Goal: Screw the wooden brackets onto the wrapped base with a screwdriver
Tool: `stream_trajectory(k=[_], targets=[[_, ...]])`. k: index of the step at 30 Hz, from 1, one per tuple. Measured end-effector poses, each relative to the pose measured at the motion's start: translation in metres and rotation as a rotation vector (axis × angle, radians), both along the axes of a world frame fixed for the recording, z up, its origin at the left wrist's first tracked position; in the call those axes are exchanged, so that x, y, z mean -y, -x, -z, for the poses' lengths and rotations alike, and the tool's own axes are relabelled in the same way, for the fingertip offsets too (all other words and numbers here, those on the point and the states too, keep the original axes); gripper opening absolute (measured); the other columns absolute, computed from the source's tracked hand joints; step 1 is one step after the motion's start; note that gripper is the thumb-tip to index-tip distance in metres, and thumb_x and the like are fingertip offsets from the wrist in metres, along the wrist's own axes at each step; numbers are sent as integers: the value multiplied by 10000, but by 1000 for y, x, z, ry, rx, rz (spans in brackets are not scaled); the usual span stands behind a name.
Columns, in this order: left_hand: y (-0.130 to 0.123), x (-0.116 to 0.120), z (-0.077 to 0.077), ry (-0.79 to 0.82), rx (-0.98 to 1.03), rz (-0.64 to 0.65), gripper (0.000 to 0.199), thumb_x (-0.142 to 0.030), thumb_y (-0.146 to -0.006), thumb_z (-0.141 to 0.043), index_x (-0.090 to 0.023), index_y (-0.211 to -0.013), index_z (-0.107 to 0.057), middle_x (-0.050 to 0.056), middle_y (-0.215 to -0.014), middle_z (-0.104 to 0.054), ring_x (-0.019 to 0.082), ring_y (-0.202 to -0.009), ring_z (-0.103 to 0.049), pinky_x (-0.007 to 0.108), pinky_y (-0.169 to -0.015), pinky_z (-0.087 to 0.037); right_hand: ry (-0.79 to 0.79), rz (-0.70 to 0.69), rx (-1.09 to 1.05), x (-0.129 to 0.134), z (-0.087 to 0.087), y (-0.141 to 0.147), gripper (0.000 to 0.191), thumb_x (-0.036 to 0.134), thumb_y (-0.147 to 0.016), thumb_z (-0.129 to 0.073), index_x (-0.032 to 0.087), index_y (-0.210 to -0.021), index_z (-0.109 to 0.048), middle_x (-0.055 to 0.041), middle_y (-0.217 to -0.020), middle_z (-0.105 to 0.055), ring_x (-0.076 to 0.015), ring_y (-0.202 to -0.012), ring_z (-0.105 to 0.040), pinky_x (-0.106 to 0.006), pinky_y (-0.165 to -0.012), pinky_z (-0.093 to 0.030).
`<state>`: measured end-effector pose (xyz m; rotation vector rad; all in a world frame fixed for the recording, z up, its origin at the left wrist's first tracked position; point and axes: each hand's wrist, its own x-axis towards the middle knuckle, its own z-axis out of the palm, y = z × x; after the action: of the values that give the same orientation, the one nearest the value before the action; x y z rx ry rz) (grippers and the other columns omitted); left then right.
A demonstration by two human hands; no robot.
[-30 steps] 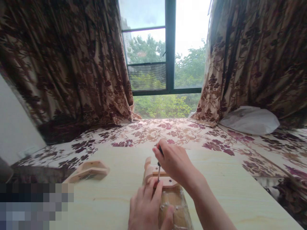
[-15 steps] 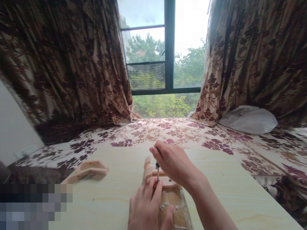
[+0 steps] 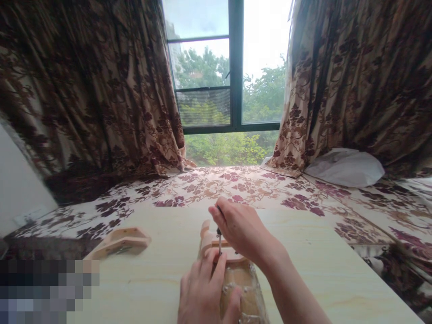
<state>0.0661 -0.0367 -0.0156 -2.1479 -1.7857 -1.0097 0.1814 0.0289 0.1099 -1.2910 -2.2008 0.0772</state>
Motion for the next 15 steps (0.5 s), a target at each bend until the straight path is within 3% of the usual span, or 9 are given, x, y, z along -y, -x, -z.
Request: stream_trajectory(k=[12,15], targets=[[4,2,-9,36,-24,34,476,-266,-739,-514,-250,-1208,-591,24,-1309,-565,261,-1108,-543,431,-900,-408,-46,147,88,-4,1,2,306,347,-986,-282,193,-819,-487,-24,-660,-607,-155,-578,-535,-268,-539,-249],[5,0,-7,44,-45,28,494,-248,-722,-535,-257,-1213,-588,25,-1316,-559,263,-1097,-553,434,-893,-423,-92,55,151,1,-5,6,307,346,-987,-286,186,-833,-498,-23,-665,-609,-140,-561,-514,-270,-529,-234]])
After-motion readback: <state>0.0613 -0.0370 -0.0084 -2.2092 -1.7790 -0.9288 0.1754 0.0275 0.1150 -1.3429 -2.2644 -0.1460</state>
